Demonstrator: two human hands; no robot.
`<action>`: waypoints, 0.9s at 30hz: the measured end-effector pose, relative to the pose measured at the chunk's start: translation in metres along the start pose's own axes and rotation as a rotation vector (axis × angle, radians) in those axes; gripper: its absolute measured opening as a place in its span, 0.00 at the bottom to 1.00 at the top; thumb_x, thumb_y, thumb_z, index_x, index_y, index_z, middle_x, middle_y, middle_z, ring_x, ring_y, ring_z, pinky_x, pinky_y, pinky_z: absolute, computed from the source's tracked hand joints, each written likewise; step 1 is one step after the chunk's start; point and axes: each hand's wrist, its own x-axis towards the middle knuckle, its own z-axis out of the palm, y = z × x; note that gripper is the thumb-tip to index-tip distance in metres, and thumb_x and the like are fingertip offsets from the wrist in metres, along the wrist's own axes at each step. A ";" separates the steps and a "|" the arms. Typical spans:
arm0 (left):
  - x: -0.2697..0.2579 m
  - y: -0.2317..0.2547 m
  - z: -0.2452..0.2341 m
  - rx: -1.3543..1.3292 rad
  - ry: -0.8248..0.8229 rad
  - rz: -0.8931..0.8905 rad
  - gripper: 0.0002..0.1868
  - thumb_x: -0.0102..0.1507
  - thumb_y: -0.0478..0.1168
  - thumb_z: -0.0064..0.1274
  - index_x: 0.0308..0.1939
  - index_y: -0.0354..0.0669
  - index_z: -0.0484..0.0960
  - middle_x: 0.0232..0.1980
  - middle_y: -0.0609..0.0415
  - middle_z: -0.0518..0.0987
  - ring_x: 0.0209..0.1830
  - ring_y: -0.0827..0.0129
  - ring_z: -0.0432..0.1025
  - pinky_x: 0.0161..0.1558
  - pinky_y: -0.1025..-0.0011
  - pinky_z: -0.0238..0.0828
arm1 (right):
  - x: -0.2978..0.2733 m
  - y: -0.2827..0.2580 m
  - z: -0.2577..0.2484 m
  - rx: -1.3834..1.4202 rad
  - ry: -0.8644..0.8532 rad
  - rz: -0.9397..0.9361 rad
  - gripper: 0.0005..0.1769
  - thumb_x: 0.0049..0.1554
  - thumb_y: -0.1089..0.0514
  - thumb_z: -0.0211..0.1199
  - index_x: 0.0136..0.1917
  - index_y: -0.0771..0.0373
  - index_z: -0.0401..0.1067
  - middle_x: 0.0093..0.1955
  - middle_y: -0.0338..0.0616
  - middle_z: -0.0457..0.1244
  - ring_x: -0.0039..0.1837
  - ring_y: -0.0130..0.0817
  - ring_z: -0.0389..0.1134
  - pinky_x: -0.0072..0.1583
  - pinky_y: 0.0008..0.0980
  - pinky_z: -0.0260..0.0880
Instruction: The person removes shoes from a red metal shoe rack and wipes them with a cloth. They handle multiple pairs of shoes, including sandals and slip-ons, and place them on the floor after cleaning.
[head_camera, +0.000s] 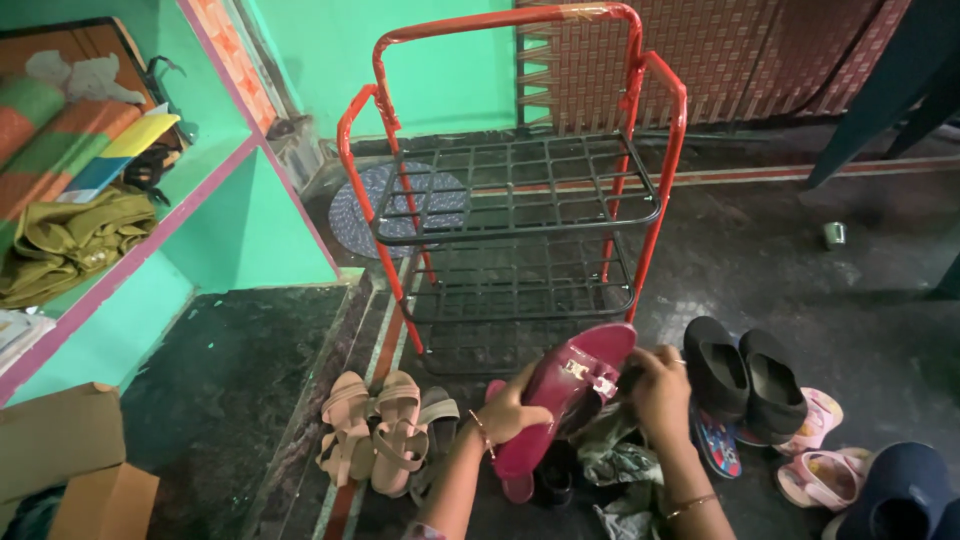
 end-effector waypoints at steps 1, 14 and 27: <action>0.002 0.002 -0.001 0.002 0.001 -0.003 0.47 0.51 0.39 0.61 0.75 0.47 0.63 0.65 0.49 0.77 0.63 0.64 0.73 0.65 0.68 0.68 | -0.001 0.008 0.004 0.003 0.000 0.002 0.17 0.46 0.76 0.55 0.45 0.63 0.78 0.49 0.50 0.66 0.51 0.48 0.70 0.53 0.39 0.71; 0.020 0.028 0.014 0.367 -0.055 -0.048 0.59 0.47 0.49 0.72 0.78 0.51 0.57 0.65 0.44 0.78 0.62 0.58 0.75 0.62 0.65 0.70 | 0.006 -0.038 0.002 0.554 0.127 0.248 0.15 0.59 0.71 0.60 0.59 0.68 0.76 0.59 0.47 0.70 0.62 0.32 0.70 0.65 0.28 0.67; 0.069 -0.019 0.032 0.503 0.201 -0.129 0.59 0.54 0.43 0.63 0.84 0.51 0.46 0.59 0.38 0.80 0.59 0.43 0.75 0.59 0.57 0.72 | -0.020 -0.089 0.027 0.256 0.022 -0.075 0.20 0.48 0.75 0.56 0.50 0.64 0.80 0.51 0.49 0.68 0.58 0.44 0.70 0.62 0.35 0.68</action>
